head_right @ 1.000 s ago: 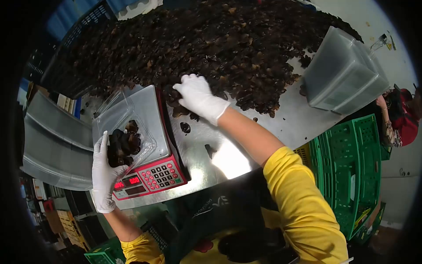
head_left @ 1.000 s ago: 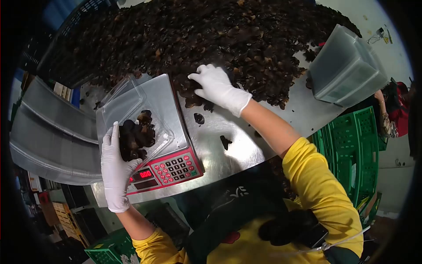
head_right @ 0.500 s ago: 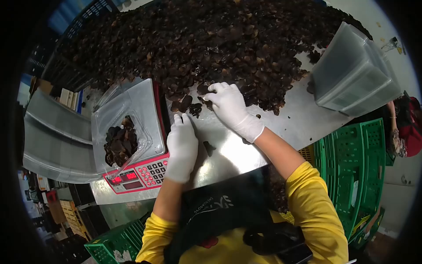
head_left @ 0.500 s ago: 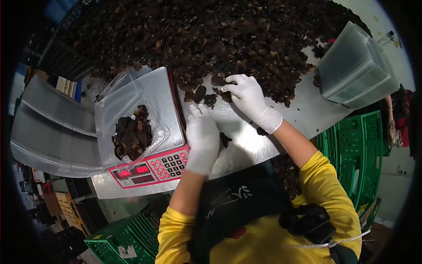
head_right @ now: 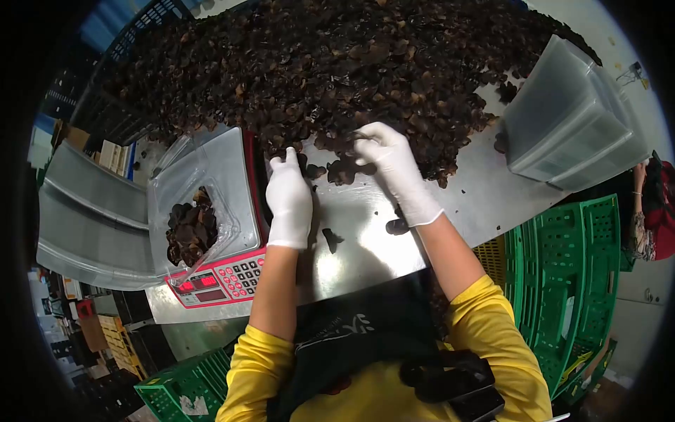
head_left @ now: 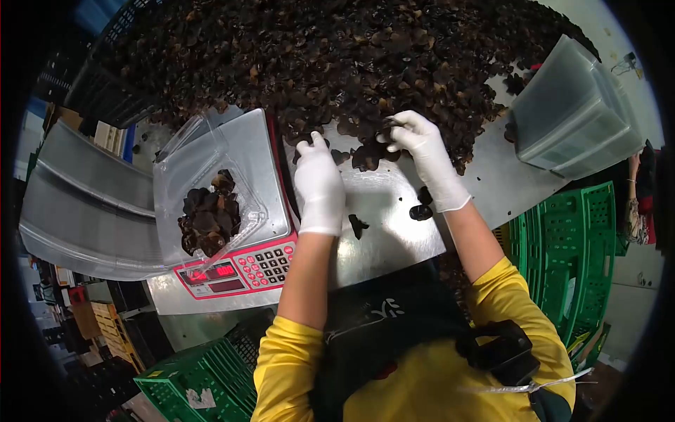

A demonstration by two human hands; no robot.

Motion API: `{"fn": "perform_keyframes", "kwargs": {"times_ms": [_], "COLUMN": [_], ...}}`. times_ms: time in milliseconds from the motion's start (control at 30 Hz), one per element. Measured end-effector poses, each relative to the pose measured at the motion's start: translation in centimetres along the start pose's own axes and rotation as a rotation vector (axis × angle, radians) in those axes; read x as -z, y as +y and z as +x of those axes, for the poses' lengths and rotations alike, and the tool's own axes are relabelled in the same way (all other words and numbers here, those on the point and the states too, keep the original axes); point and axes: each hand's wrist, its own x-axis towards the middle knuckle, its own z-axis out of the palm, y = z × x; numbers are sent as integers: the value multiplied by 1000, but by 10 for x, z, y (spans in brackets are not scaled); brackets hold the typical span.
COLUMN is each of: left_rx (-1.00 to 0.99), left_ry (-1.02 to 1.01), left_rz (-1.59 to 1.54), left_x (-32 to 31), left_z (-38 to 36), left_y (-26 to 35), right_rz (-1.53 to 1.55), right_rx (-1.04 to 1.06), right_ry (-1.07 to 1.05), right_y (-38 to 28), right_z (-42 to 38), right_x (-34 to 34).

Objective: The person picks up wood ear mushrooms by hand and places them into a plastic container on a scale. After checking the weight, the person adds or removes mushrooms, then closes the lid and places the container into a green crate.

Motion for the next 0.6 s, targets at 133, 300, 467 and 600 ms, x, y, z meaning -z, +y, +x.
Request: {"fn": "perform_keyframes", "kwargs": {"times_ms": [133, 300, 467, 600], "left_rx": [52, -100, -202, -186], "left_ry": [-66, 197, -76, -250], "left_rz": [6, -290, -437, -449], "left_x": [-14, 12, 38, 12], "left_z": [27, -4, -77, -114], "left_y": [7, -1, -10, -9], "right_rz": [303, 266, -655, -1366], "right_rx": [-65, -132, -14, 426], "right_ry": [-46, -90, -214, -239], "right_y": [-4, -4, 5, 38], "right_z": [-5, -3, 3, 9], "right_x": [31, 35, 14, -6]}}
